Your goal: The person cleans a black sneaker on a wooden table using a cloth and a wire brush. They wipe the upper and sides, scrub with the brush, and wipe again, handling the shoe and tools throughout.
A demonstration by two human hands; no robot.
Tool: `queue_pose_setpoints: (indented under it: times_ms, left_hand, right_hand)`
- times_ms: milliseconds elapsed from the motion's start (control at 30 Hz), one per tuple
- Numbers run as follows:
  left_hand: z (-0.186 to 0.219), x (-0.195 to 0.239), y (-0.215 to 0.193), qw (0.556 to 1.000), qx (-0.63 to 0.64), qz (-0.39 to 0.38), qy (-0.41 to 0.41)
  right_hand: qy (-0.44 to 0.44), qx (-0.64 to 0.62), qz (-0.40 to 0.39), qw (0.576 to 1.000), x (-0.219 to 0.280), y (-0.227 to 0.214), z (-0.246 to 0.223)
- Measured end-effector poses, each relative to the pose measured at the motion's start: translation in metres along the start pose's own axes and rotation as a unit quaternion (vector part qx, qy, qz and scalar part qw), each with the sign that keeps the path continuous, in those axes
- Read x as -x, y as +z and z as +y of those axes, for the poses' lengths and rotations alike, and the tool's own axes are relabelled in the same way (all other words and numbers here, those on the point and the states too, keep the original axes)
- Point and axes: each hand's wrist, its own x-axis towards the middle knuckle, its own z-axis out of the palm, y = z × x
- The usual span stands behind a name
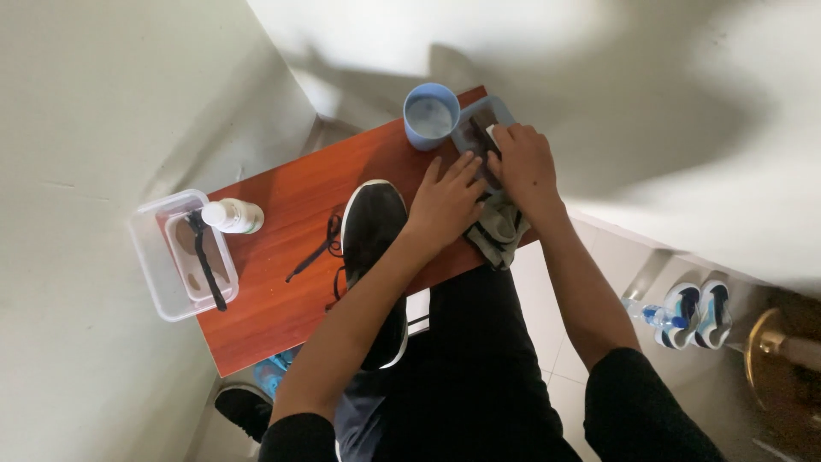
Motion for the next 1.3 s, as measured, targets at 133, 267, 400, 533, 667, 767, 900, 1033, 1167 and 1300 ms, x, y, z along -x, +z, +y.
queue_pose_setpoints:
  times_ms: [133, 267, 400, 533, 667, 767, 900, 1033, 1167, 1300]
  left_hand:
    - [-0.002, 0.003, -0.006, 1.000, -0.009, -0.010, 0.006]
    - [-0.002, 0.013, -0.022, 0.998, 0.055, -0.033, 0.008]
    - [-0.008, 0.030, -0.040, 0.992, 0.116, -0.050, -0.008]
    - [-0.011, 0.049, -0.066, 0.987, 0.148, -0.062, -0.017]
    - [-0.016, 0.077, -0.106, 0.972, 0.230, -0.007, -0.054]
    - [-0.028, 0.107, -0.115, 0.964, 0.241, 0.066, -0.092]
    - [-0.029, 0.154, -0.134, 0.939, 0.229, 0.086, -0.241]
    - [-0.025, 0.191, -0.126, 0.914, 0.199, -0.018, -0.354]
    - [-0.013, 0.194, -0.131, 0.880, 0.260, -0.107, -0.384]
    - [-0.005, 0.194, -0.099, 0.908, 0.227, -0.116, -0.333]
  right_hand:
    - [-0.031, -0.014, 0.006, 0.999, -0.004, -0.017, -0.006]
    - [0.035, -0.160, -0.046, 0.985, 0.002, -0.052, -0.015]
    - [0.134, -0.414, -0.083, 0.897, 0.019, -0.096, -0.024]
    - [0.141, -0.535, -0.040, 0.832, 0.035, -0.083, -0.017]
    - [0.136, -0.743, -0.010, 0.656, 0.048, -0.066, -0.021]
    - [0.127, -0.834, -0.021, 0.537, 0.059, -0.058, -0.037]
    - [0.117, -0.898, -0.056, 0.421, 0.067, -0.079, -0.083]
    - [0.066, -0.893, -0.113, 0.431, 0.070, -0.083, -0.117]
    - [0.125, -0.865, -0.127, 0.469, 0.072, -0.040, -0.129]
    - [0.141, -0.809, -0.145, 0.552, 0.071, -0.010, -0.126]
